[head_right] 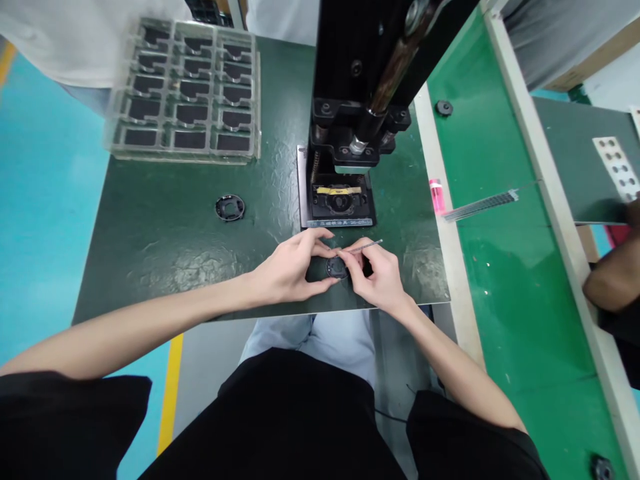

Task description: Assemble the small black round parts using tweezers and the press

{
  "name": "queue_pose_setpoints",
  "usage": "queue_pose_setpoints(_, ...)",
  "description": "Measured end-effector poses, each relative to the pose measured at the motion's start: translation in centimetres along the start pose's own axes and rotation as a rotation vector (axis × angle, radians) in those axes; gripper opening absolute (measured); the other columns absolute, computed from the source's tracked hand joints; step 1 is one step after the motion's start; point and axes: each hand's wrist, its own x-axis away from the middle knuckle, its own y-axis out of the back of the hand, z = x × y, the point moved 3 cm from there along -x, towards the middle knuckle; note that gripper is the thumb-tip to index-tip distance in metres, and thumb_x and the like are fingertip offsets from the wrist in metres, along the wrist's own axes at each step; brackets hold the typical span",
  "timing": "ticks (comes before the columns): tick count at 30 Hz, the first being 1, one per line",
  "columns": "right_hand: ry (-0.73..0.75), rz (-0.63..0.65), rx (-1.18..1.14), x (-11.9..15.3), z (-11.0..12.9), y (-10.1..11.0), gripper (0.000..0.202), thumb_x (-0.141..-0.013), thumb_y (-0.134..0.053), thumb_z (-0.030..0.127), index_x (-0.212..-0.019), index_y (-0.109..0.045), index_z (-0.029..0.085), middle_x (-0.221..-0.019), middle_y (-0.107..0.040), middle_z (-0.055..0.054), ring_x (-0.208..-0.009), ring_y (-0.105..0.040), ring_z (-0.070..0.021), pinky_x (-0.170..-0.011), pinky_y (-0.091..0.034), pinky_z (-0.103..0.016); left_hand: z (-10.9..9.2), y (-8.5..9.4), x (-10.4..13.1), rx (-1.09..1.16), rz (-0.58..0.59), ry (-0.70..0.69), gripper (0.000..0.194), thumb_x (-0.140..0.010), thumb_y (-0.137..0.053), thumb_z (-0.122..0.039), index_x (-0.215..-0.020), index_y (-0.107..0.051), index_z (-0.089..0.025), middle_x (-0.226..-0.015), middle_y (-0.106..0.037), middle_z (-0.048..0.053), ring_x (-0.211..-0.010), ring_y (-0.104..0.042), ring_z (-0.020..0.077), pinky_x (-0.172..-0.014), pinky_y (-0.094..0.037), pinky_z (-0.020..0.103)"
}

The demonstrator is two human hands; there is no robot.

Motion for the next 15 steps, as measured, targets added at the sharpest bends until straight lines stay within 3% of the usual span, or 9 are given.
queue_pose_setpoints(5, 0.005, 0.008, 0.054, 0.03, 0.15, 0.04, 0.011, -0.097, -0.063, 0.020, -0.085, -0.065, 0.021, -0.073, -0.067, -0.001, -0.060, -0.062, -0.0123, -0.053, -0.046, -0.026, 0.06, -0.04, 0.00, 0.008, 0.011, 0.014, 0.062, -0.087, -0.073, -0.032, -0.135, -0.036, -0.019, -0.116, -0.077, 0.012, -0.130, -0.064, 0.0296, -0.103, -0.056, 0.047)
queue_pose_setpoints(15, 0.162, 0.006, 0.150, 0.05, 0.67, -0.04, 0.010, -0.097, -0.060, 0.016, -0.091, -0.065, 0.021, -0.076, -0.071, -0.004, -0.066, -0.067, -0.0167, -0.059, -0.054, -0.031, -0.05, 0.09, -0.08, -0.005, 0.013, 0.003, 0.061, -0.086, -0.075, -0.030, -0.133, -0.038, -0.019, -0.118, -0.077, 0.010, -0.129, -0.065, 0.0311, -0.102, -0.056, 0.047)
